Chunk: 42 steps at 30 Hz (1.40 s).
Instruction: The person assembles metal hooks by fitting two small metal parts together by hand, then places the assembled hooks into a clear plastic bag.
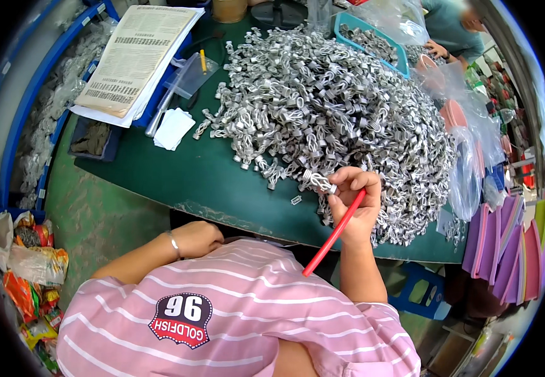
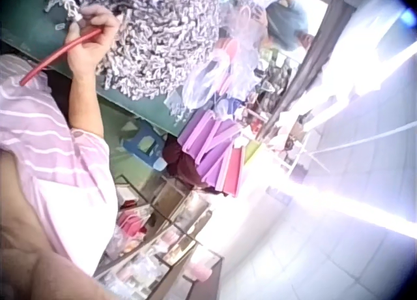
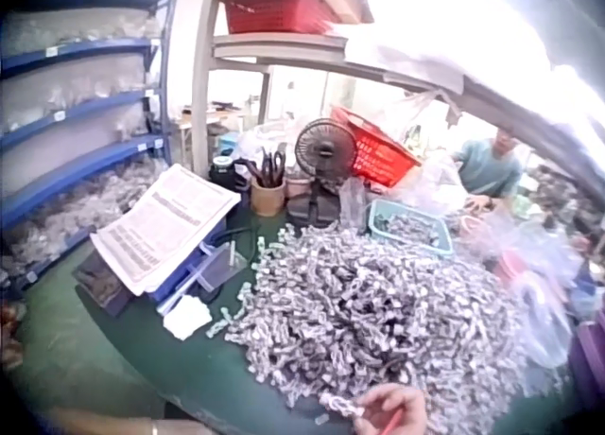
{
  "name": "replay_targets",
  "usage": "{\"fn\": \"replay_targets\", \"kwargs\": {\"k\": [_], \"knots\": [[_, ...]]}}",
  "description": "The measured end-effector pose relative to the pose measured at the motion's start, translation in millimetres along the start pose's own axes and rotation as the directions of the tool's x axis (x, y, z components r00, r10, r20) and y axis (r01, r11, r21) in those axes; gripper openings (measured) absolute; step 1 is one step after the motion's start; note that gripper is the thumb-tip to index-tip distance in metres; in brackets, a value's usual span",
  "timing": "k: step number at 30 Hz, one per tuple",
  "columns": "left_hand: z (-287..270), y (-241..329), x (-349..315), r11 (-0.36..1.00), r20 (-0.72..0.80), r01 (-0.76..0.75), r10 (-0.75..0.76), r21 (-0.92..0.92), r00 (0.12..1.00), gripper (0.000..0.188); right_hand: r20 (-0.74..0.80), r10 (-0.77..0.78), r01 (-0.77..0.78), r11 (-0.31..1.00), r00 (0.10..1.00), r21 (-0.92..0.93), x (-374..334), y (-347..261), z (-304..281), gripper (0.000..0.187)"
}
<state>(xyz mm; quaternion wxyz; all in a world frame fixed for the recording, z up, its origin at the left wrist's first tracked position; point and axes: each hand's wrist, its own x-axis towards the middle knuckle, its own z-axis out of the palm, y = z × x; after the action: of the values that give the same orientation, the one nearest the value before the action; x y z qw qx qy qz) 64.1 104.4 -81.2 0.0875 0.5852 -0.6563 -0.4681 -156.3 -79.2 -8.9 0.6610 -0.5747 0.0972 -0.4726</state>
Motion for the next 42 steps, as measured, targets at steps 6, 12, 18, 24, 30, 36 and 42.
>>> {"fn": "replay_targets", "kwargs": {"k": [6, 12, 18, 24, 30, 36, 42], "knots": [[-52, 80, 8, 0.43, -0.469, -0.397, -0.073, -0.811, 0.88, 0.032, 0.126, 0.042, -0.043, 0.999, 0.991, -0.002, 0, 9, 22, 0.037], [-55, 90, 45, 0.333, -0.548, -0.496, -0.08, -0.802, 0.833, 0.023, 0.096, 0.139, -0.138, 0.99, 0.986, -0.015, -2, 12, 27, 0.03], [-57, 95, 49, 0.727, -0.823, -0.648, 0.21, -0.229, 0.527, 0.018, 0.027, 0.11, -0.104, 0.983, 0.994, -0.15, -10, 18, 15, 0.03], [-47, 89, 53, 0.262, -0.531, -0.5, -0.06, -0.826, 0.845, 0.019, 0.029, -0.149, 0.148, 0.909, 0.988, -0.389, -7, 11, 29, 0.043], [-43, 86, 66, -0.191, -0.251, -0.239, 0.04, -0.952, 0.967, 0.023, 0.272, -0.192, 0.311, 0.797, 0.943, -0.518, -1, 2, 36, 0.038], [-45, 80, 69, -0.213, -0.165, -0.178, -0.076, -0.961, 0.983, 0.007, 0.174, -0.429, 0.308, 0.268, 0.886, -0.913, 27, -7, 2, 0.03], [-45, 88, 73, -0.128, -0.192, -0.216, -0.172, -0.968, 0.966, 0.008, 0.264, -0.293, 0.29, 0.051, 0.919, -0.956, 57, -14, -1, 0.029]]}}
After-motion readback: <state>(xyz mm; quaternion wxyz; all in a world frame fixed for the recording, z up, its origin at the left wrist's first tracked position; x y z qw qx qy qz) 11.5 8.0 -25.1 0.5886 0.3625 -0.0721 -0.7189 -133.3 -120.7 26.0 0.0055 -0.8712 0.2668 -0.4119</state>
